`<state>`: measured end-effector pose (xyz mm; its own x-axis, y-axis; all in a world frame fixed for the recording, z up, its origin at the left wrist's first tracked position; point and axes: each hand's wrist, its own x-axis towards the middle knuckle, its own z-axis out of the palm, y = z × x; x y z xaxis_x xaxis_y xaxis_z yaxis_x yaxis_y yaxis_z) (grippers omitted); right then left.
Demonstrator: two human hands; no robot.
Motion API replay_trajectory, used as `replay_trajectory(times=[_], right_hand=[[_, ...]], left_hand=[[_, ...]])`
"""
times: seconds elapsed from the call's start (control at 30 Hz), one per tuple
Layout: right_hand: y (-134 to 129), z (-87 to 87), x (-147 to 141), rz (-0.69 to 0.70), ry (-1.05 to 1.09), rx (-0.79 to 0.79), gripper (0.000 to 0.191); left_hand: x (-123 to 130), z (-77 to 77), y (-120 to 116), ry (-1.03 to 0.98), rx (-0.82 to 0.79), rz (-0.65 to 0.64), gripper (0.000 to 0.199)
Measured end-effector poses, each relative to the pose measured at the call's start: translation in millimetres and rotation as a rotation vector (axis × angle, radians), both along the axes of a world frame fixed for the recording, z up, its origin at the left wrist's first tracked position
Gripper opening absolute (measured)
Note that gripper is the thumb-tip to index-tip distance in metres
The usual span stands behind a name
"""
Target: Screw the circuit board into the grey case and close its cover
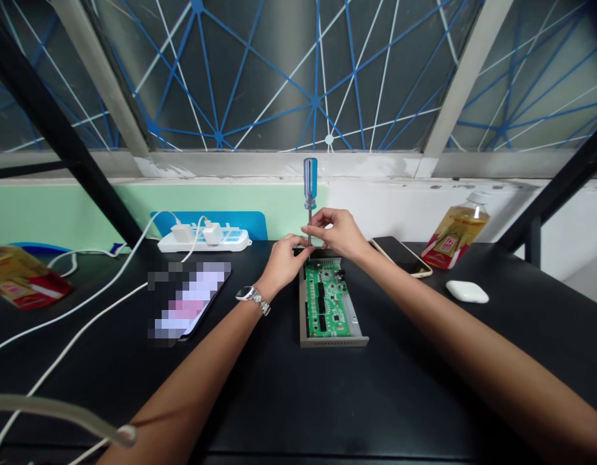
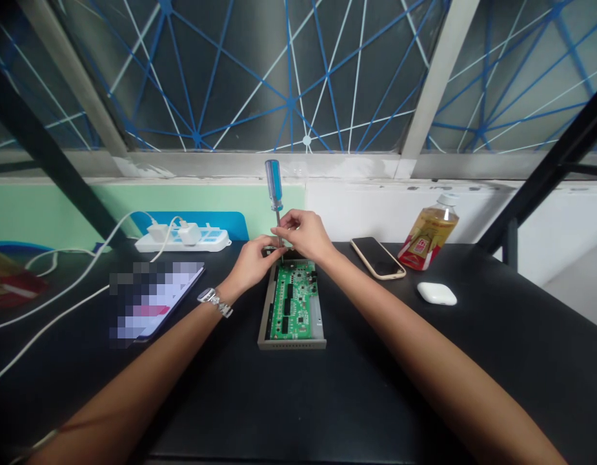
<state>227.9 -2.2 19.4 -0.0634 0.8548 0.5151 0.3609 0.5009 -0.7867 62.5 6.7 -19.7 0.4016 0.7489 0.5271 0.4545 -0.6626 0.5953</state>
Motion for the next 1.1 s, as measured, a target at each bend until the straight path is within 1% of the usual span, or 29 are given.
replay_trajectory(times=[0.13, 0.2, 0.33, 0.4, 0.5, 0.57, 0.63, 0.73, 0.93, 1.1], right_hand=[[-0.3, 0.4, 0.8, 0.045, -0.03, 0.022, 0.016], [-0.2, 0.4, 0.5, 0.034, -0.033, 0.019, 0.016], [0.1, -0.6, -0.7, -0.015, -0.019, 0.015, 0.017], [-0.1, -0.8, -0.8, -0.014, -0.018, 0.017, 0.018], [-0.9, -0.1, -0.7, 0.006, -0.035, 0.027, 0.019], [-1.4, 0.5, -1.0, 0.001, -0.043, 0.034, 0.016], [-1.7, 0.8, -1.5, -0.02, -0.035, 0.041, 0.013], [-1.4, 0.6, -2.0, -0.028, -0.009, 0.057, 0.013], [-0.7, 0.4, -1.3, -0.009, -0.037, 0.051, 0.013], [-1.5, 0.7, -1.9, -0.02, 0.003, 0.05, 0.014]], left_hand=[[-1.4, 0.5, 1.7, 0.011, 0.007, -0.044, 0.014], [-1.7, 0.2, 1.6, 0.007, 0.006, -0.058, 0.015], [0.0, -0.5, 0.9, -0.027, 0.007, -0.008, 0.013], [0.8, -0.4, 1.5, -0.037, 0.019, 0.006, 0.012], [0.8, 0.2, 2.8, -0.036, 0.028, -0.034, 0.016], [0.5, 0.3, 3.1, -0.033, 0.025, -0.061, 0.017], [0.6, 0.1, 3.0, -0.043, 0.015, -0.048, 0.015], [1.5, -0.2, 2.8, -0.063, 0.013, -0.011, 0.011], [1.8, -0.2, 3.7, -0.06, 0.021, -0.056, 0.013], [1.8, -1.9, 5.1, -0.069, 0.024, -0.033, 0.012]])
